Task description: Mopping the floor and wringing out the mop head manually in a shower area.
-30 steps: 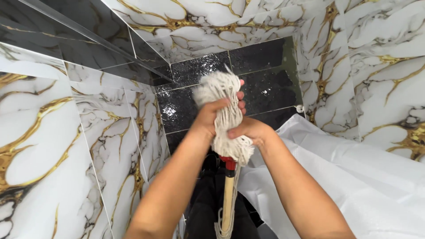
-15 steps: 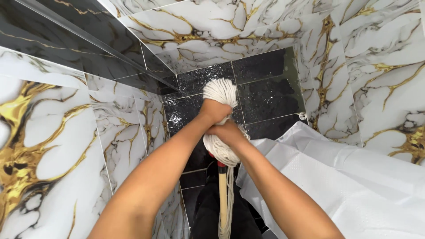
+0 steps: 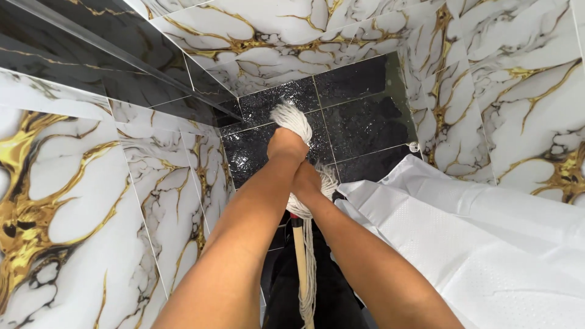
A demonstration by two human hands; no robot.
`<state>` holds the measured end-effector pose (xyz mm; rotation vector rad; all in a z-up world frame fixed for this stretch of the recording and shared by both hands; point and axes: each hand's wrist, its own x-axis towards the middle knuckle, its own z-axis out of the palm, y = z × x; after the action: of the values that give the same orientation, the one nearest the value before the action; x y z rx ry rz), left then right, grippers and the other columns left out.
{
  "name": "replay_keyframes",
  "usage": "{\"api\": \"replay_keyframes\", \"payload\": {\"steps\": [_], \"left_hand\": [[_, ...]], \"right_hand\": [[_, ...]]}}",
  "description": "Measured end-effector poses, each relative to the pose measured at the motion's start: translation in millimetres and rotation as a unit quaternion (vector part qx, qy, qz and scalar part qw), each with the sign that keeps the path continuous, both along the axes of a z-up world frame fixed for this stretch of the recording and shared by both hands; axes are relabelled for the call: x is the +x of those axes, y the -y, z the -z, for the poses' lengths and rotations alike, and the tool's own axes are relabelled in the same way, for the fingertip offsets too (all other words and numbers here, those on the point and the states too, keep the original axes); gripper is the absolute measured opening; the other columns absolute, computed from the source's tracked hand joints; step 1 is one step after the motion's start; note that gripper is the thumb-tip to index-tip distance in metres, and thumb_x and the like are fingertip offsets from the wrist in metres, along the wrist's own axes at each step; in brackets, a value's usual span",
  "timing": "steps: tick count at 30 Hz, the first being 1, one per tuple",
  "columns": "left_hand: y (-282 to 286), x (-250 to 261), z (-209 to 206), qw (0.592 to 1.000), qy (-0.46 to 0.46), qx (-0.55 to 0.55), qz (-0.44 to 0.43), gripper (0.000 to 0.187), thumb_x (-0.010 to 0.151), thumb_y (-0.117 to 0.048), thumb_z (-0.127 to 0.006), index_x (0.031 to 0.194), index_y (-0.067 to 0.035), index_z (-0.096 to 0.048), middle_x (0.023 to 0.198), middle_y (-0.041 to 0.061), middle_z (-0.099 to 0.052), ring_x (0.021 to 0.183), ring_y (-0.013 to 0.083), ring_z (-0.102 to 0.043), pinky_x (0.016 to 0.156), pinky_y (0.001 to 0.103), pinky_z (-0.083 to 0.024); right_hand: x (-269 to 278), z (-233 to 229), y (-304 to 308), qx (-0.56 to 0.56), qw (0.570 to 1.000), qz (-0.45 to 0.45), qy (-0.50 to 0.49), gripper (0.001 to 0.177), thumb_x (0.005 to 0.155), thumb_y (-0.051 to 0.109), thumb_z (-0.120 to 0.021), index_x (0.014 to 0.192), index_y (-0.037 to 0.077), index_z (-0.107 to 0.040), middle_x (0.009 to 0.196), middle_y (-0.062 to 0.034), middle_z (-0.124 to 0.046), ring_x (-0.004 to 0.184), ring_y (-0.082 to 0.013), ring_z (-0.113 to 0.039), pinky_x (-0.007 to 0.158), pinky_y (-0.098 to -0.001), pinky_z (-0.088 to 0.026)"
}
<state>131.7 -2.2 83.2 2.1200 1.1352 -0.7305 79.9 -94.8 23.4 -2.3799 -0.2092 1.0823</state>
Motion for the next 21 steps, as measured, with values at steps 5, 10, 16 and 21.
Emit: {"api": "replay_keyframes", "payload": {"steps": [5, 10, 16, 21], "left_hand": [[4, -4, 4, 0.999, -0.005, -0.001, 0.034, 0.037, 0.078, -0.022, -0.081, 0.113, -0.009, -0.076, 0.125, 0.014, -0.072, 0.115, 0.0305, -0.070, 0.099, 0.039, -0.056], [5, -7, 20, 0.997, -0.007, 0.006, 0.073, 0.041, 0.078, -0.026, -0.084, 0.114, -0.008, -0.074, 0.125, 0.014, -0.071, 0.115, 0.0309, -0.069, 0.099, 0.039, -0.056], [2, 9, 17, 0.959, 0.045, 0.083, 0.268, 0.057, 0.079, -0.020, -0.081, 0.132, -0.010, -0.062, 0.129, 0.019, -0.065, 0.116, 0.0335, -0.068, 0.095, 0.042, -0.058], [5, 28, -37, 0.958, -0.002, -0.012, 0.286, 0.051, 0.084, -0.032, -0.077, 0.132, -0.021, -0.063, 0.132, 0.018, -0.057, 0.121, 0.0394, -0.057, 0.099, 0.051, -0.049]], "right_hand": [[-6, 12, 4, -0.014, 0.999, 0.002, -0.044, 0.062, 0.083, 0.058, -0.066, 0.118, 0.007, -0.070, 0.117, -0.0140, -0.074, 0.111, -0.0332, -0.071, 0.086, -0.0459, -0.057], [-3, 2, 2, -0.001, 0.999, -0.016, -0.045, 0.064, 0.078, 0.058, -0.072, 0.121, 0.011, -0.068, 0.123, -0.0129, -0.071, 0.116, -0.0318, -0.067, 0.091, -0.0445, -0.055], [-5, 51, 14, 0.191, 0.981, 0.001, 0.020, 0.058, 0.083, 0.041, -0.077, 0.127, 0.006, -0.064, 0.129, -0.0170, -0.068, 0.121, -0.0312, -0.065, 0.097, -0.0432, -0.052], [21, -6, 19, 0.528, 0.665, 0.380, -0.367, 0.045, 0.077, 0.002, -0.070, 0.121, -0.002, -0.065, 0.116, -0.0167, -0.071, 0.107, -0.0298, -0.070, 0.096, -0.0442, -0.057]]}}
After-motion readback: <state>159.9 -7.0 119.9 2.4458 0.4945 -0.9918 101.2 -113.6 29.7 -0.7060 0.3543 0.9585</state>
